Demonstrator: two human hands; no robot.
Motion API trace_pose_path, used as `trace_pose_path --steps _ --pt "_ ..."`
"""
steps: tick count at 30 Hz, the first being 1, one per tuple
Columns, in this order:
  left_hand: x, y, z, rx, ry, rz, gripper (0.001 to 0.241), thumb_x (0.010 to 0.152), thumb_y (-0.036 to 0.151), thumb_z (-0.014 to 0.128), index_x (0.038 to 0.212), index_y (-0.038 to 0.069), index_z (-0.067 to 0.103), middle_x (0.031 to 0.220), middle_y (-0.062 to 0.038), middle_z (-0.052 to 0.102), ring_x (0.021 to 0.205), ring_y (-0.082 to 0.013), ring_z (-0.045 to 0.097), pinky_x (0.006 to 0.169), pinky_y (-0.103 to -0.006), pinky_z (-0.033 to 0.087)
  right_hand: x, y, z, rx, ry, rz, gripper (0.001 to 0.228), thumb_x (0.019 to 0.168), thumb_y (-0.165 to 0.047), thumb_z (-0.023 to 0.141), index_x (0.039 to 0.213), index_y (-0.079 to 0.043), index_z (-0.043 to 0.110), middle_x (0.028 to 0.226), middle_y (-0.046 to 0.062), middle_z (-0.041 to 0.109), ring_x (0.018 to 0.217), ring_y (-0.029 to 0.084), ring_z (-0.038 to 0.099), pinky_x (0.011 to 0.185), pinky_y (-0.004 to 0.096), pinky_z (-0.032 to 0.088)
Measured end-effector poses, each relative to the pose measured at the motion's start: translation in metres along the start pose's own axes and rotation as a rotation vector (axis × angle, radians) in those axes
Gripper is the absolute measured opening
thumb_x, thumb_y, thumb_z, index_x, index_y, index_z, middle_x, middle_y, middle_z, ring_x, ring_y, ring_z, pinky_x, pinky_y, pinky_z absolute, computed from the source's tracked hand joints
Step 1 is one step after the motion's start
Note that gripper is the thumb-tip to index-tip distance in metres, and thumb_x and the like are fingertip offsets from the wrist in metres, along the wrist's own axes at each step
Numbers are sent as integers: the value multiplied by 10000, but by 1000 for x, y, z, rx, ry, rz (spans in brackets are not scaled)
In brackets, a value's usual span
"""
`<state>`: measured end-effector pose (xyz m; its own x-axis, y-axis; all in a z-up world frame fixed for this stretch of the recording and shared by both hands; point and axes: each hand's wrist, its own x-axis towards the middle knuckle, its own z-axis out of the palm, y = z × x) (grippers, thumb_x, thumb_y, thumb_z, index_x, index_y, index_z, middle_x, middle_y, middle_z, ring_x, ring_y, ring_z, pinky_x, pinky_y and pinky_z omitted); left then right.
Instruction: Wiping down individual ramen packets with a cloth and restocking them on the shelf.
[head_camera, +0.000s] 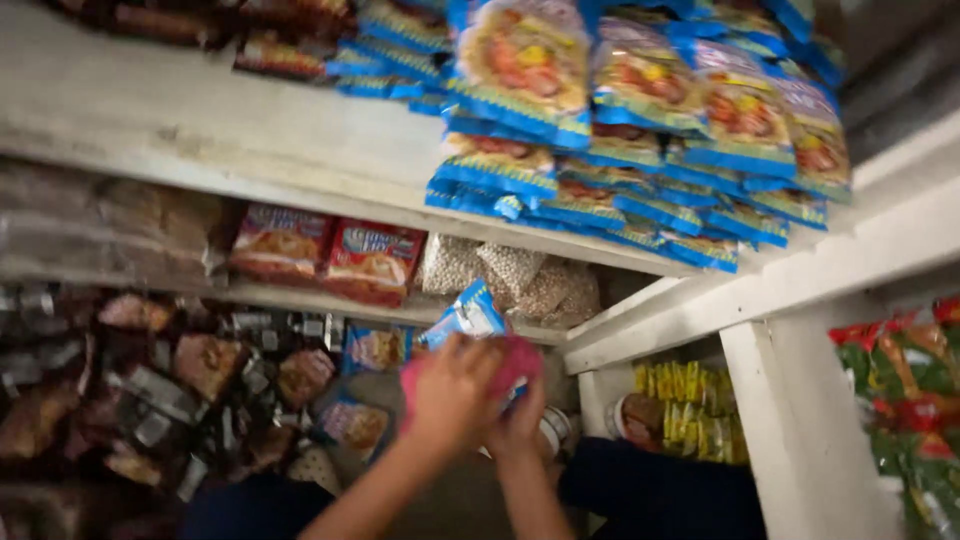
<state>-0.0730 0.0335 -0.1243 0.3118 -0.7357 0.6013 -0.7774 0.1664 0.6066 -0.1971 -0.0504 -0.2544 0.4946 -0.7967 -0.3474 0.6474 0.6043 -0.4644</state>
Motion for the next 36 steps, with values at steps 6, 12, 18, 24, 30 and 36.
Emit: trace_pose_path --steps 6,12,18,24,30,36 --pt "6 -47 -42 172 123 -72 417 649 205 846 1011 58 699 1050 -119 681 988 -377 611 875 -471 524 -36 0 52 10 -177 173 706 943 -612 441 1354 -63 607 1318 127 676 1170 322 647 1024 484 477" --pt "-35 -15 -11 57 67 30 444 629 203 827 1030 60 701 1094 -121 687 979 -358 613 867 -466 522 -21 4 -4 69 -113 120 633 1067 -581 447 1355 -49 634 1279 123 692 1114 306 665 1001 474 503" --pt "-41 -11 -17 40 13 135 485 644 207 818 1101 78 715 1194 -98 701 975 -314 627 853 -426 527 -21 2 8 103 -564 259 689 1109 -618 417 1308 10 621 1292 150 690 1177 272 673 1115 397 495" --pt "-28 -33 -48 207 203 -132 442 640 191 840 1052 86 719 1108 -98 689 1010 -349 626 840 -438 528 -48 4 60 -102 9 106 662 979 -549 418 1335 -29 622 1286 126 696 1130 312 666 1033 482 487" --pt "-56 -3 -13 94 41 68 464 599 213 847 1035 116 723 1083 -80 682 953 -317 609 811 -453 517 -24 -3 6 -113 65 115 676 998 -581 430 1367 -42 602 1328 115 676 1173 286 667 1081 457 479" --pt "-40 0 -17 80 -36 214 532 618 232 810 1125 99 720 1198 -100 679 1004 -325 605 849 -427 517 -15 -11 -10 213 -516 555 869 984 -727 443 1321 58 607 1243 147 700 1108 257 679 1044 389 519"
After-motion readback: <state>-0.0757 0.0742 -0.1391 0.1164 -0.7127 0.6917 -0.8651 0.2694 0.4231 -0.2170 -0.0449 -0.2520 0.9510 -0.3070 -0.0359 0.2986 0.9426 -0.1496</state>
